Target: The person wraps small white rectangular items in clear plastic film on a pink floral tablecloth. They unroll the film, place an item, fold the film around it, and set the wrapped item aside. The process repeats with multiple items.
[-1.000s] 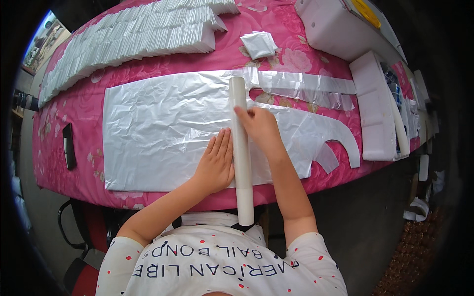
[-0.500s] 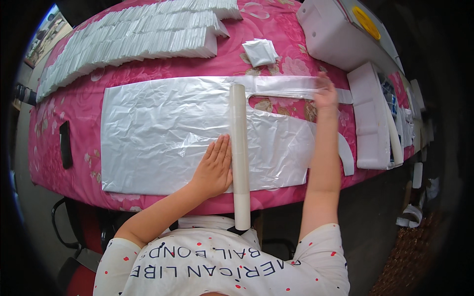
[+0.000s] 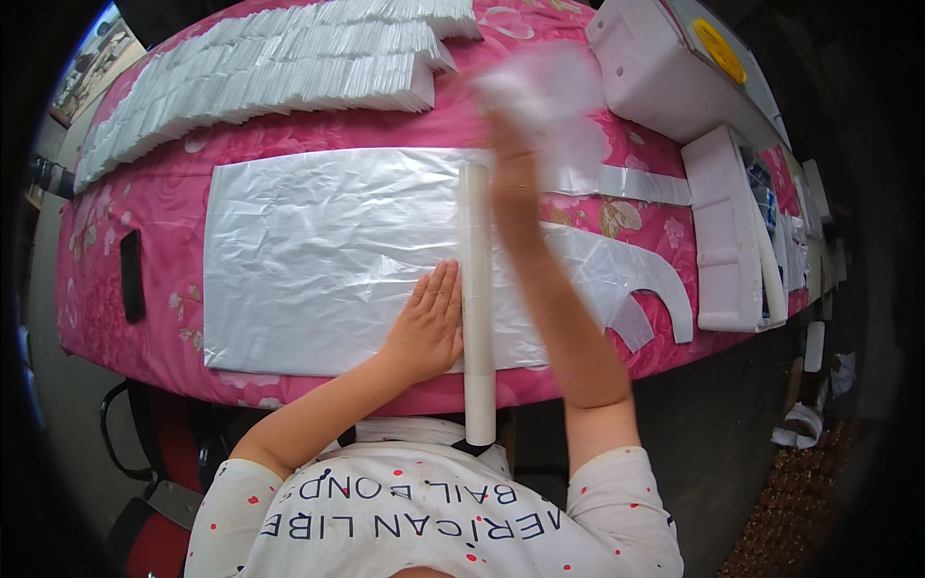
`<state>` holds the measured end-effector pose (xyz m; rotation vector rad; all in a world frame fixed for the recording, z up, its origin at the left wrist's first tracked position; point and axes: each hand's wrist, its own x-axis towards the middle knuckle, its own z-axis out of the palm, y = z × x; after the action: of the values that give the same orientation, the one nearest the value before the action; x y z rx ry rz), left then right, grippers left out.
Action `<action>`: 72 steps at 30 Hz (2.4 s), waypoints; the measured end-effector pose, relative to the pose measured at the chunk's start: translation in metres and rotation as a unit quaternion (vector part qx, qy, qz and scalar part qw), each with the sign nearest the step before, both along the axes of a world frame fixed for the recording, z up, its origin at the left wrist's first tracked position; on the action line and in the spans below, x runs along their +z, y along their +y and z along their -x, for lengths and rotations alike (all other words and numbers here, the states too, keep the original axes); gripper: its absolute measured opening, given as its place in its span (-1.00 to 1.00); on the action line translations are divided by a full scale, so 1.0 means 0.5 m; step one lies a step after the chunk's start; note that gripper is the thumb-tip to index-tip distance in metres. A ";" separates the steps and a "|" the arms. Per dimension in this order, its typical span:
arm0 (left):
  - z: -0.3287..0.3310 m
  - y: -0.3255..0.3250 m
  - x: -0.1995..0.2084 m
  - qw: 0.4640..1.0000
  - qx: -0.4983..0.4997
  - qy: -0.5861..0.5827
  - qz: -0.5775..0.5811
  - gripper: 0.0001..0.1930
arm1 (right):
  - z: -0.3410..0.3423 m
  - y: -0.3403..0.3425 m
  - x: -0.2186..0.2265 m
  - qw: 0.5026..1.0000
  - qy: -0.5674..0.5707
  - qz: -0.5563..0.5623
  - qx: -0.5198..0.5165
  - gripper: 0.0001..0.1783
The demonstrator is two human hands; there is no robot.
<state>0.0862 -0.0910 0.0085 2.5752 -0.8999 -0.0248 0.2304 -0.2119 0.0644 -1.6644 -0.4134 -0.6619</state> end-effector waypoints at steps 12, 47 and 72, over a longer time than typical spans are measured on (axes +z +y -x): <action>0.005 -0.002 -0.059 0.993 0.034 -0.107 0.022 -0.35 | 0.190 0.478 -0.095 0.886 0.145 0.340 0.279 -0.38; -0.257 -0.004 0.046 0.479 0.272 0.512 0.659 -0.41 | 0.232 -0.272 -0.034 0.926 0.108 0.320 -0.167 -0.56; 0.281 0.542 0.031 0.659 0.490 0.167 0.546 -0.75 | 0.186 0.281 -0.042 0.848 -0.054 0.419 0.320 -0.45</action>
<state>-0.0544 0.1802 0.0239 1.4571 0.6008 0.2594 0.1373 -0.0716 0.0436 -2.1067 -1.4229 -0.0325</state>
